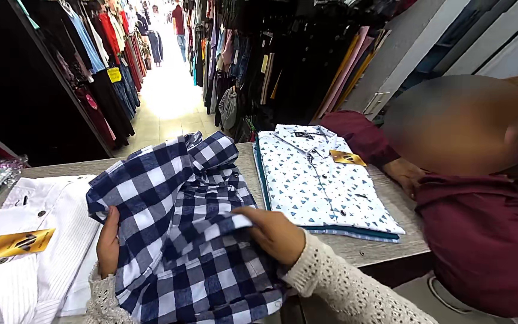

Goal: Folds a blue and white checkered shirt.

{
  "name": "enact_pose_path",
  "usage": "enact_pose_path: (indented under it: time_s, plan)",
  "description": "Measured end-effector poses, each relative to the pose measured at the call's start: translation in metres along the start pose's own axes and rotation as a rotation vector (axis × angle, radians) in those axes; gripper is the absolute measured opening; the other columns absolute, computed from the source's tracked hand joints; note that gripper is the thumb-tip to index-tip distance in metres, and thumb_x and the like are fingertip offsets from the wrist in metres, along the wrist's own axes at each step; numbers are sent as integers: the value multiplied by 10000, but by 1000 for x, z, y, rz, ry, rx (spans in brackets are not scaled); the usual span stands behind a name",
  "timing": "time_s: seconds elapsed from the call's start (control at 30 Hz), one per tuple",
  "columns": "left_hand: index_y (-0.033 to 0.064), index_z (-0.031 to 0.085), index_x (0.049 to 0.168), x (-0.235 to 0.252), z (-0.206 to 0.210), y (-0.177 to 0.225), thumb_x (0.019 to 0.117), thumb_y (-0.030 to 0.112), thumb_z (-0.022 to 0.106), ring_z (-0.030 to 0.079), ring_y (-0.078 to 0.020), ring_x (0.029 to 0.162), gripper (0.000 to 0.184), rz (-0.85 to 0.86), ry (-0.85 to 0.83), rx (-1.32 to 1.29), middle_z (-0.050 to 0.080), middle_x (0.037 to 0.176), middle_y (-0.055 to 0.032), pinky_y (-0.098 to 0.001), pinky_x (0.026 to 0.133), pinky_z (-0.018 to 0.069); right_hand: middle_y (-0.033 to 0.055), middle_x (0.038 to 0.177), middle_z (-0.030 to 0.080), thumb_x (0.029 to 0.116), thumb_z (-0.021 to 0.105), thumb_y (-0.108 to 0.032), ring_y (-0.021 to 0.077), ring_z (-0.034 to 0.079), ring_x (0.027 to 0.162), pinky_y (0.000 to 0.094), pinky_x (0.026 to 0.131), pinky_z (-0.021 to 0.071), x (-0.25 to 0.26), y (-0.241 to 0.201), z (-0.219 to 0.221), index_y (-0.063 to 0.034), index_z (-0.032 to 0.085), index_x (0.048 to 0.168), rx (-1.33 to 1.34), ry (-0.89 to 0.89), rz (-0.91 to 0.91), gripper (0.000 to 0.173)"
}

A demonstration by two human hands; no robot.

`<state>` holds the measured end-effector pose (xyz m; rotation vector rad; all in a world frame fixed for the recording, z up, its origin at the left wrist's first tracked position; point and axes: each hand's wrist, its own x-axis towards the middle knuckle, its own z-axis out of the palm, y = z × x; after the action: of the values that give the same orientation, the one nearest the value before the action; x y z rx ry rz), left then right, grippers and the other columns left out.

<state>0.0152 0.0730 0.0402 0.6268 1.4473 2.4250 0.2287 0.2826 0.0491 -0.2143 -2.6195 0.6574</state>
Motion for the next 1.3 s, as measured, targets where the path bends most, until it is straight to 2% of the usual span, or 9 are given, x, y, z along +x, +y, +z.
enact_pose_path:
  time_s: [0.13,0.27,0.37,0.5,0.7,0.87,0.97,1.13,1.3]
  plan:
    - [230,622,1216,10,-29,-11,1115,216,250,657,43,1083,385,93,-113,-104,732,1129,142,-193,972,535,115,1168,726,957,550,-58,227,714,1051,438,903,589,0,18,-8,-40,703,1225,8,-17,-178,310]
    - [211,602,1199,0,-12,-3,1119,223,223,669,35,1057,388,76,-37,-174,736,1097,123,-198,951,547,222,1560,446,969,666,-237,468,356,1469,725,1116,277,-10,7,-18,-76,540,1470,-9,-627,-8,540]
    - [67,484,1323,-16,12,4,1111,171,237,614,103,1044,341,18,7,124,669,1113,123,-150,955,508,231,1546,461,987,636,-368,459,368,1465,718,1128,263,-9,0,-24,-18,543,1444,16,-651,27,584]
    - [-199,554,1177,-32,58,-2,1045,43,416,627,-41,945,308,-90,-186,552,663,1008,-160,-235,899,510,272,1575,396,953,681,-268,470,333,1481,659,1177,249,-10,1,-11,48,441,1501,132,-607,-15,676]
    - [-40,633,1305,-36,104,-6,1030,107,502,695,-251,1054,339,119,-561,832,718,1129,-190,-452,957,540,257,1560,429,948,646,-265,465,358,1471,636,1183,267,-23,14,0,35,444,1509,160,-516,-116,668]
    - [18,305,1587,-35,106,-23,1022,203,549,272,-315,1539,643,-81,-1139,1254,316,1641,-186,-529,1247,169,330,1358,585,982,600,-300,521,480,1344,694,1146,257,-27,11,-2,76,584,1365,130,-565,-54,538]
    - [4,332,1576,-43,88,-32,987,424,583,294,-331,1529,765,92,-1079,1270,347,1628,-183,-547,1231,202,332,1296,619,992,582,-282,514,521,1304,667,1135,310,-38,15,-2,99,624,1286,169,-475,-96,484]
    - [-85,559,1385,-41,78,-31,1004,38,482,553,-320,1344,408,-35,-721,962,604,1384,-245,-461,1160,393,245,1398,595,1001,552,-203,330,597,1294,459,1090,481,-64,34,-19,56,612,1338,136,-132,80,429]
    - [-223,438,1358,-31,46,-29,1082,116,319,531,-125,1262,453,-136,-243,606,542,1349,-319,-241,1097,379,163,1057,720,1013,559,-337,238,719,857,419,781,599,-75,32,-25,28,557,1380,116,-95,420,518]
